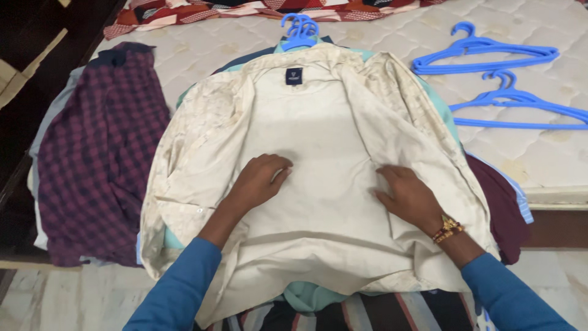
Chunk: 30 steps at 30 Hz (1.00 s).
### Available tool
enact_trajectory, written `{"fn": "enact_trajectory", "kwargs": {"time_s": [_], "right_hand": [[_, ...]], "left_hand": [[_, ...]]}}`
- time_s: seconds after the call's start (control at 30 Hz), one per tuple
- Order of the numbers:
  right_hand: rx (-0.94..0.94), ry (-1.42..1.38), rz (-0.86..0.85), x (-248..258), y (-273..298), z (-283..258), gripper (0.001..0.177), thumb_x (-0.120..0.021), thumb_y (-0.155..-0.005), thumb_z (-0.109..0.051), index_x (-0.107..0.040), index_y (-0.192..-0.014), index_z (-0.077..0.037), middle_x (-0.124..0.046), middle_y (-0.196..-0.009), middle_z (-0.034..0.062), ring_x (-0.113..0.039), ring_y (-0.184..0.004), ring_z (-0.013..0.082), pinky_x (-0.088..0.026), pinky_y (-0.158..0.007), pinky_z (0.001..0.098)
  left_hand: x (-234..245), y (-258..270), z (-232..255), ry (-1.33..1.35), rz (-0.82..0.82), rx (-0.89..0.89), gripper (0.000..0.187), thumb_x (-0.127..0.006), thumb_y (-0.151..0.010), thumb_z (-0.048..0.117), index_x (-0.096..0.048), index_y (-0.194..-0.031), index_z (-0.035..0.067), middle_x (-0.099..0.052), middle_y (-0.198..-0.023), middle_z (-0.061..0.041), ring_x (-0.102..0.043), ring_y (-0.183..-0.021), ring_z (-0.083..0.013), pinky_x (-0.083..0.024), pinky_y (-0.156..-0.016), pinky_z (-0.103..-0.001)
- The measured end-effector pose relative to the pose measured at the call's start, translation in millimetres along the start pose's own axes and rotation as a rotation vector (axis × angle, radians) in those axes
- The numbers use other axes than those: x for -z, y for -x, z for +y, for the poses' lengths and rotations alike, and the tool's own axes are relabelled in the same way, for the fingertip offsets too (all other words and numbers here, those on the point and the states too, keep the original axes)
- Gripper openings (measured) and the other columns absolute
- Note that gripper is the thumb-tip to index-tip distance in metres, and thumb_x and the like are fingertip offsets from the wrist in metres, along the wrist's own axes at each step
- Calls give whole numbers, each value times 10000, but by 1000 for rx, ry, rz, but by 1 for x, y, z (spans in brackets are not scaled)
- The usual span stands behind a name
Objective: The person places a patterned shirt on a blue hanger, buttons it, and smooths it out. Then the person picks up a plaid shirt, folds it, and places it on the bed.
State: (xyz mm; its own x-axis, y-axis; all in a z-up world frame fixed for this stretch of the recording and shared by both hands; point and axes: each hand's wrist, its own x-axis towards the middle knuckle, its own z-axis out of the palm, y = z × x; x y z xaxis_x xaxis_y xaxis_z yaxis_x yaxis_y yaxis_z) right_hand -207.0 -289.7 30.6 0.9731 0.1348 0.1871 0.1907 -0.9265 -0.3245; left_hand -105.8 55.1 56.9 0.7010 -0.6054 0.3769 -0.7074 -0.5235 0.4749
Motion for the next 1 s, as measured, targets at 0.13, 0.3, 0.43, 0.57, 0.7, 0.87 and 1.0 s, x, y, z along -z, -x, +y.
{"fn": "enact_trajectory", "kwargs": {"time_s": [0.13, 0.3, 0.43, 0.57, 0.7, 0.87, 1.0], "right_hand": [[21, -75, 158, 29, 2, 11, 506, -730, -862, -222, -607, -1308, -17, -630, -1329, 198, -584, -1236, 378, -476, -1039, 436], [60, -21, 296, 60, -3, 41, 481, -736, -871, -190, -611, -1295, 0, -622, -1354, 224, -571, -1243, 408, -461, -1057, 460], [-16, -29, 292, 80, -9, 79, 504, -741, -878, -188, -603, -1313, 27, -617, -1322, 241, -568, -1217, 429, -463, -1047, 464], [-75, -71, 246, 76, -17, 120, 586, -717, -917, -272, -542, -1368, 60, -595, -1361, 273, -554, -1253, 447, -440, -1073, 481], [-8, -167, 73, 45, -27, 136, 759, -725, -879, -390, -469, -1405, 95, -535, -1375, 343, -494, -1284, 483, -378, -1089, 499], [90, -362, -62, 39, -30, 139, 713, -668, -965, -417, -474, -1459, 60, -534, -1435, 311, -469, -1338, 438, -353, -1110, 471], [-216, -620, -180, 66, -24, 161, 517, -636, -952, -379, -621, -1345, -43, -713, -1253, 172, -674, -1152, 275, -502, -1005, 382]], "left_hand": [[-25, -46, 18, 25, -27, -51, 172, -668, -941, 127, -726, -1081, 46, -745, -1013, -125, -670, -950, -328, -514, -847, -444], [-62, -104, 44, 101, 40, -181, 327, -688, -928, 123, -656, -1247, 59, -728, -1093, -118, -651, -996, -324, -502, -865, -443], [-99, -157, 73, 141, 84, -300, 440, -700, -931, 119, -570, -1348, 61, -686, -1159, -140, -619, -1096, -352, -485, -944, -463], [-146, -212, 113, 183, 138, -400, 462, -710, -913, 121, -559, -1346, 62, -652, -1201, -163, -603, -1156, -367, -471, -981, -474], [-201, -258, 137, 197, -8, -329, 439, -705, -922, 135, -575, -1337, 77, -662, -1153, -148, -631, -1136, -342, -481, -996, -480], [-269, -303, 120, 17, -18, -329, 609, -705, -929, 319, -493, -1404, 3, -634, -1250, -208, -610, -1179, -386, -461, -991, -495], [-282, -303, 102, -69, -194, -10, 834, -611, -994, 532, -309, -1525, -35, -577, -1348, -262, -611, -1164, -401, -434, -999, -536]]}}
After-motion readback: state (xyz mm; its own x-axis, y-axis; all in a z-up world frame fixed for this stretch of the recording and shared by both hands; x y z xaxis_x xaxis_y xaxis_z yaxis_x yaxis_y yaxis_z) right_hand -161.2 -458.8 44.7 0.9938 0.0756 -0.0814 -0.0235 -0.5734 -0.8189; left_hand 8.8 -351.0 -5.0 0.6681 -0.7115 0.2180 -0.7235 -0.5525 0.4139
